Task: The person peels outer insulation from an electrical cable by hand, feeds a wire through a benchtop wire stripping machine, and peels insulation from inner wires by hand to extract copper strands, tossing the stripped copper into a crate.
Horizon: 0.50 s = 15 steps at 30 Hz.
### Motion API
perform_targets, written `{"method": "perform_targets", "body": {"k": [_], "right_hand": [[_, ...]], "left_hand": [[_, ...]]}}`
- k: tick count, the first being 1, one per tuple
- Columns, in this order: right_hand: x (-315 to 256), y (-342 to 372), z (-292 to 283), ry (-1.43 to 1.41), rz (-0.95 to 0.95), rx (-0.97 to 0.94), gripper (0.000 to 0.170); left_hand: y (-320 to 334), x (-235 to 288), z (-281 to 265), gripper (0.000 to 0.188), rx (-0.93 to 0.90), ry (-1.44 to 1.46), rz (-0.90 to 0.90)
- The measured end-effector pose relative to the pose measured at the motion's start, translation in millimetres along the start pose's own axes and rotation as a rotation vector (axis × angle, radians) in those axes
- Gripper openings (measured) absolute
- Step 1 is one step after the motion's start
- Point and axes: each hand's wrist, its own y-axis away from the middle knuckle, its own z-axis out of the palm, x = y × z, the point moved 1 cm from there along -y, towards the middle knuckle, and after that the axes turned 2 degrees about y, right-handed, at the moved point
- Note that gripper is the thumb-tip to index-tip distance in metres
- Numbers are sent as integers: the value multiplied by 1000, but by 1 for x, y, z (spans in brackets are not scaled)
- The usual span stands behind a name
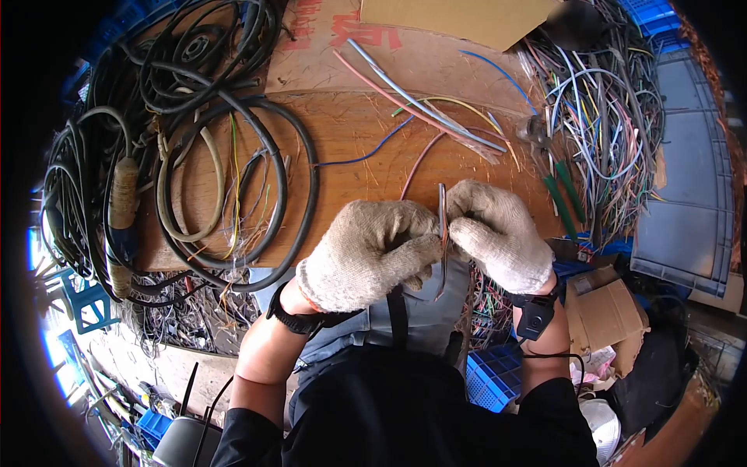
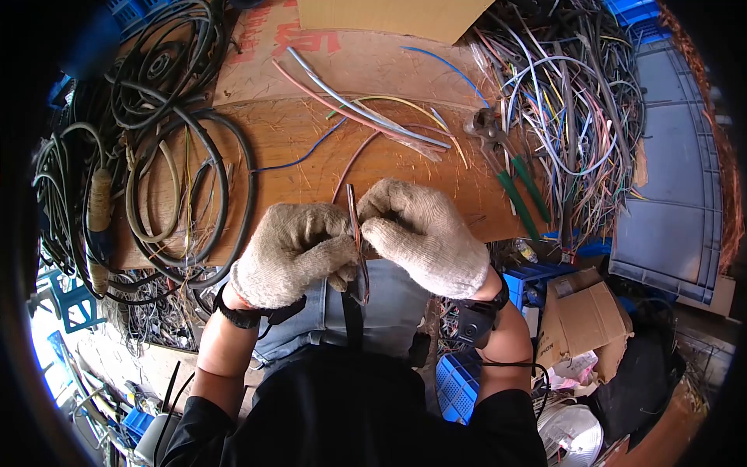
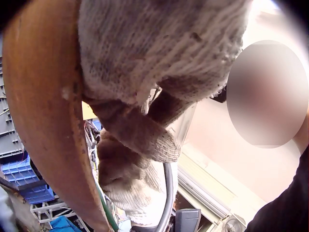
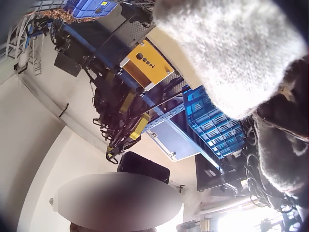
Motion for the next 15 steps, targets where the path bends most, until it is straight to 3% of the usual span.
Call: {"method": "perform_targets", "body": {"k": [4, 7, 12, 15], "right_hand": [[1, 1, 0, -23, 34, 0, 10], [-1, 3, 5, -21, -56, 32, 8], [-8, 6, 10, 240, -167, 224, 7], [-13, 7, 10, 263, -86, 226, 8]], "left_hand": [[-1, 0, -1, 19, -19, 20, 22], [-2, 0, 2, 20, -12, 29, 24], [-3, 3, 6, 20, 77, -35, 51], [-2, 5, 7, 20, 91, -74, 76]]}}
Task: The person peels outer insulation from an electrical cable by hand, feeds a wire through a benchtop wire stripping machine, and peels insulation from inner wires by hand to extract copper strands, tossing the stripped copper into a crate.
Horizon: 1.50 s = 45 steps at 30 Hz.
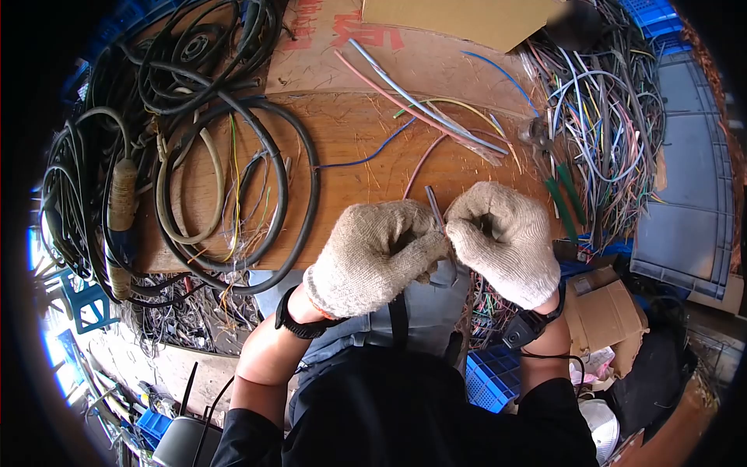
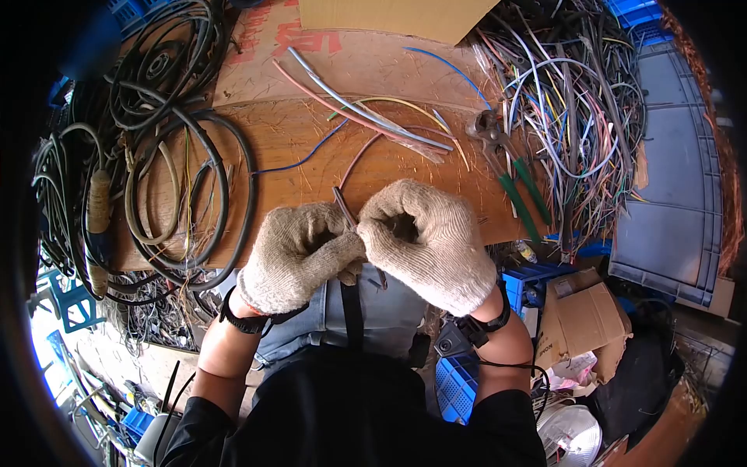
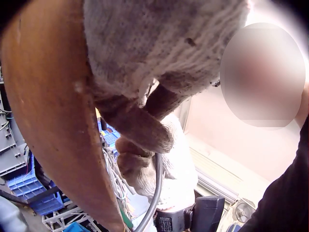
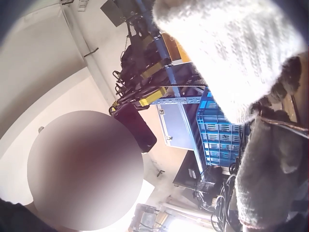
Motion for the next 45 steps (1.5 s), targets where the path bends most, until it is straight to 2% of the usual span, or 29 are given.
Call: {"method": "perform_targets", "body": {"k": [4, 6, 7, 9, 13, 15, 18, 19, 21, 22, 26, 30, 31, 33, 34, 39, 45], "right_hand": [[2, -3, 1, -62, -60, 28, 10], [-3, -2, -3, 87, -96, 14, 11], [-2, -2, -4, 88, -97, 15, 11], [-1, -3, -5, 153, -232, -5, 10], [-2, -3, -4, 172, -147, -15, 9], [4, -4, -3, 0, -80, -35, 8], [9, -3, 4, -106, -143, 58, 8], [10, -3, 3, -106, -144, 58, 8], [11, -1, 0, 78, -250, 155, 9], [15, 2, 0, 58, -177, 145, 8], [18, 9, 6, 135, -310, 120, 9], [17, 15, 5, 192, -337, 136, 9], [17, 15, 4, 192, -337, 136, 9], [19, 16, 3, 82, -180, 123, 8], [19, 16, 4, 82, -180, 123, 8], [16, 9, 5, 200, -379, 137, 6], [14, 8, 3, 302, -380, 111, 7]], "left_hand": [[0, -9, 2, 22, 3, 16, 25], [0, -5, 0, 12, 0, -168, 83], [0, -5, 0, 12, 0, -169, 84], [1, -7, 0, 12, 13, -177, 102], [1, -8, -1, 13, -3, -193, 111], [2, -6, 1, 20, 12, -95, 43], [0, -5, 1, 16, 30, 11, 16], [1, -5, 1, 16, 30, 10, 16], [1, -7, 2, 13, 118, 257, 54], [0, -10, 0, 13, 118, 297, 61], [-1, -11, 1, 15, 155, 271, 91], [-2, -12, 4, 16, 182, 316, 84], [-2, -13, 5, 17, 193, 328, 106], [-1, -12, 4, 17, 189, 297, 98], [-1, -11, 3, 17, 185, 266, 89], [-2, -14, 5, 15, 168, 251, 91], [-1, -13, 4, 12, 162, 214, 82]]}}
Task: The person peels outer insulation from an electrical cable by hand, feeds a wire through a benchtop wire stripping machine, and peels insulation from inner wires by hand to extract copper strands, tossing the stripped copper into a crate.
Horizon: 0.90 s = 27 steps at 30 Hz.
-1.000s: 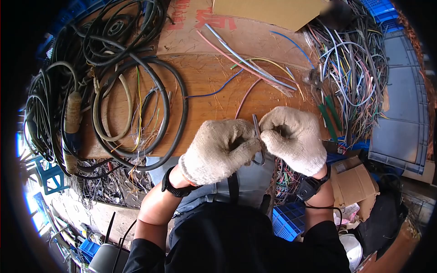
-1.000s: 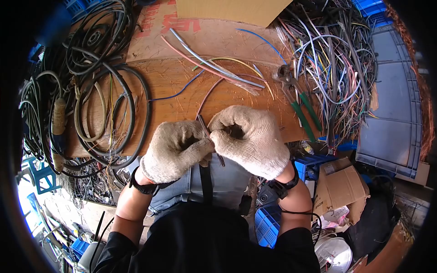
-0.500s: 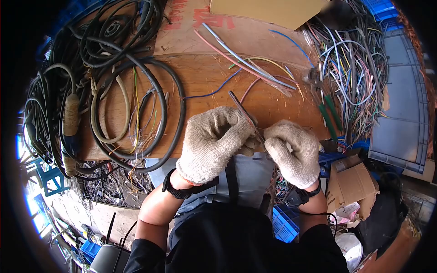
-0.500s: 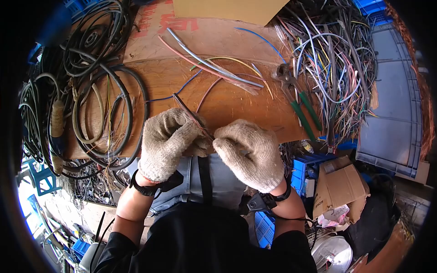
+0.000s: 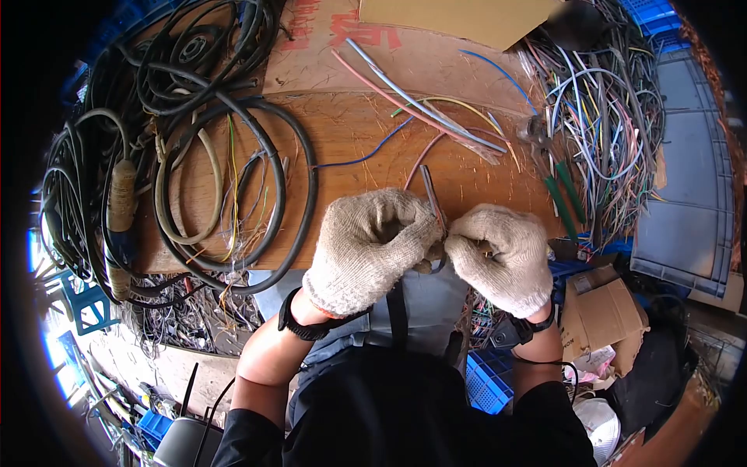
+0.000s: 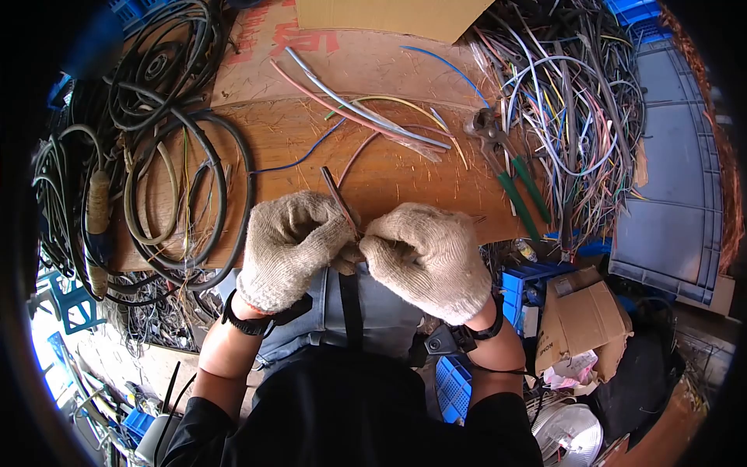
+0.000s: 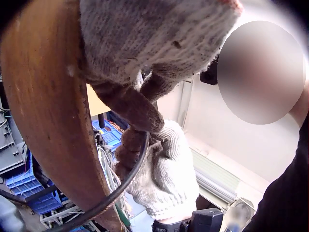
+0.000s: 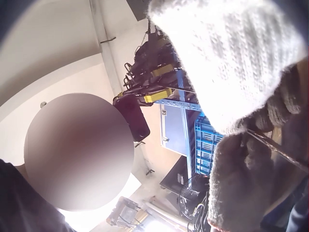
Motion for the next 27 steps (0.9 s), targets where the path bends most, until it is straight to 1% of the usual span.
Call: {"method": "perform_targets", "body": {"k": [5, 7, 9, 11, 13, 15, 16, 17, 19, 20, 21, 22, 23, 24, 25, 26, 27], "right_hand": [[1, -2, -1, 47, -61, -21, 7], [1, -2, -1, 56, -71, -30, 7], [1, -1, 0, -47, -3, -27, 6], [1, -2, 0, -59, 12, -42, 5], [1, -2, 0, -70, 29, -55, 5], [2, -1, 0, -127, 90, -73, 5], [2, -1, 1, -127, 90, -73, 5], [2, -1, 2, -165, 99, -59, 6], [3, 0, 4, -203, 107, -45, 7], [4, 2, 5, -253, 148, -28, 8], [4, 3, 6, -303, 190, -10, 9], [0, 3, 8, -303, 189, -12, 9], [-7, 2, 9, -203, 127, 22, 9], [-11, 2, 9, -104, 66, 57, 10], [-6, 3, 6, -42, 27, 18, 13], [-6, 6, 7, -40, 28, 19, 13], [-6, 10, 8, -123, 112, 56, 12]], "left_hand": [[0, 0, 1, 12, -7, -27, -12], [0, 1, -1, 14, -23, 29, -24], [-1, 2, -2, 15, -27, 15, -32], [-1, 3, -2, 16, -32, 2, -39], [-1, 5, -1, 19, -40, 89, -67], [-2, 8, -2, 20, -45, 90, -76], [-2, 8, -2, 21, -50, 91, -85], [-2, 7, -2, 21, -50, 92, -85], [-1, 5, -4, 21, -36, 93, -24], [-1, 5, -5, 21, -35, 93, -24], [-2, 5, -6, 19, 3, 172, -66], [-2, 5, -7, 17, 42, 251, -107], [-2, -2, -7, 17, 94, 288, -57], [-2, -6, -7, 17, 96, 289, -57], [-2, -8, -7, 17, 104, 283, -33], [-2, -9, -7, 18, 110, 276, -9], [-1, -6, -6, 18, 108, 277, -9]]}}
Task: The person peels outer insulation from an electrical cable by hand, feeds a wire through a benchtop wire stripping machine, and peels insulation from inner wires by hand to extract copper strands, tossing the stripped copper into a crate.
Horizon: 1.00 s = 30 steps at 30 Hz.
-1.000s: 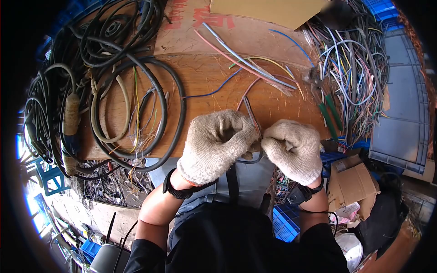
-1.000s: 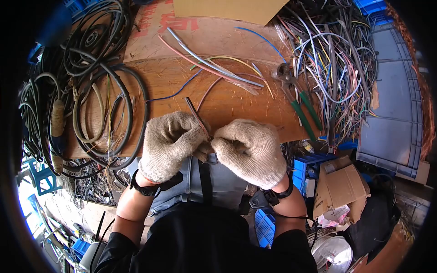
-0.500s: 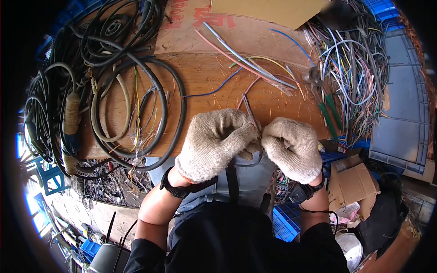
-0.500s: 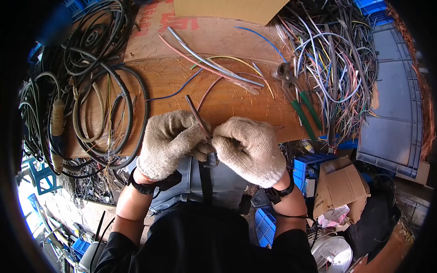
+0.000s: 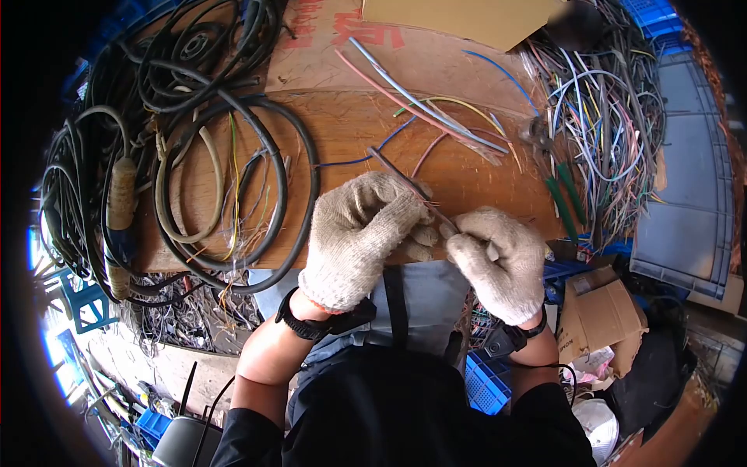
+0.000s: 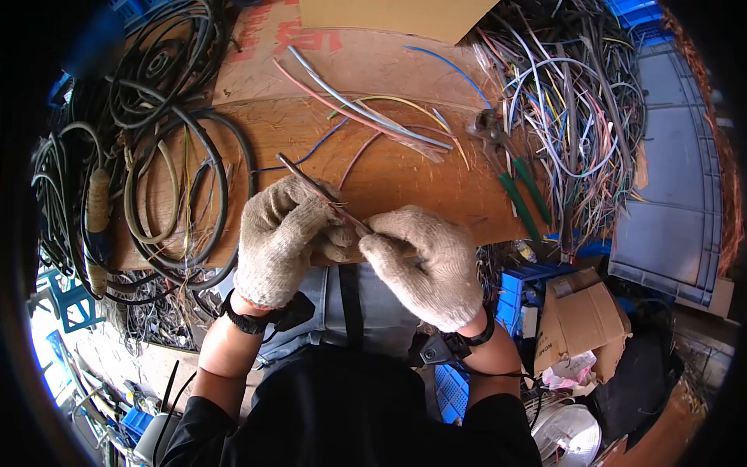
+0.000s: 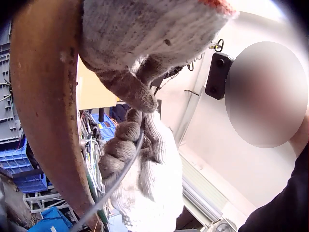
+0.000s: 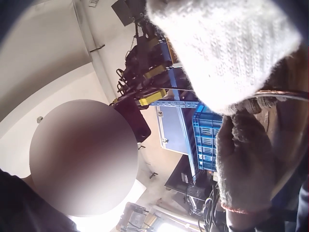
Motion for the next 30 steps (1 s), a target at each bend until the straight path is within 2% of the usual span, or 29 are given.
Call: {"method": "perform_targets", "body": {"k": [1, 3, 5, 6, 7, 9, 10, 14, 16, 20, 23, 25, 26, 28, 30], "right_hand": [[0, 3, 0, -82, 84, 38, 12], [-1, 6, -1, -88, 109, 66, 10], [-1, 8, -4, -174, 192, 145, 11], [1, 9, -1, -245, 165, 191, 13], [0, 9, -1, -245, 164, 192, 13], [-2, 8, -3, -346, 247, 219, 15], [-1, 6, -3, -410, 263, 170, 17], [-2, 6, 3, -432, 327, 77, 17], [-2, 6, 4, -448, 328, 69, 17], [-4, 6, 5, -510, 348, 39, 18], [0, 7, 5, -524, 356, -6, 19], [0, 9, 7, -567, 359, 33, 19], [1, 10, 8, -610, 361, 71, 19], [6, 10, 6, -531, 325, 62, 18], [9, 9, 3, -451, 289, 56, 18]], "left_hand": [[1, 5, 2, 17, -19, 12, -23], [2, 6, 1, 17, -39, 24, -46], [1, 4, -5, 28, -210, 20, 19], [1, 8, -1, 43, -213, -41, -94], [0, 5, -1, 43, -213, -41, -94], [0, -3, -2, 51, -279, -54, 67], [0, -4, -4, 52, -280, -110, 82], [2, -1, 3, 47, -227, -70, 94], [-1, 3, 1, 40, -195, -402, 211], [3, 2, 2, 30, -147, -312, 180], [5, 1, 3, 25, -164, -164, 73], [6, 4, 6, 23, -191, 59, 11], [5, 2, 5, 23, -191, 59, 10], [3, -1, 1, 26, -85, -202, 183], [2, -1, -3, 25, -78, -184, 138]]}}
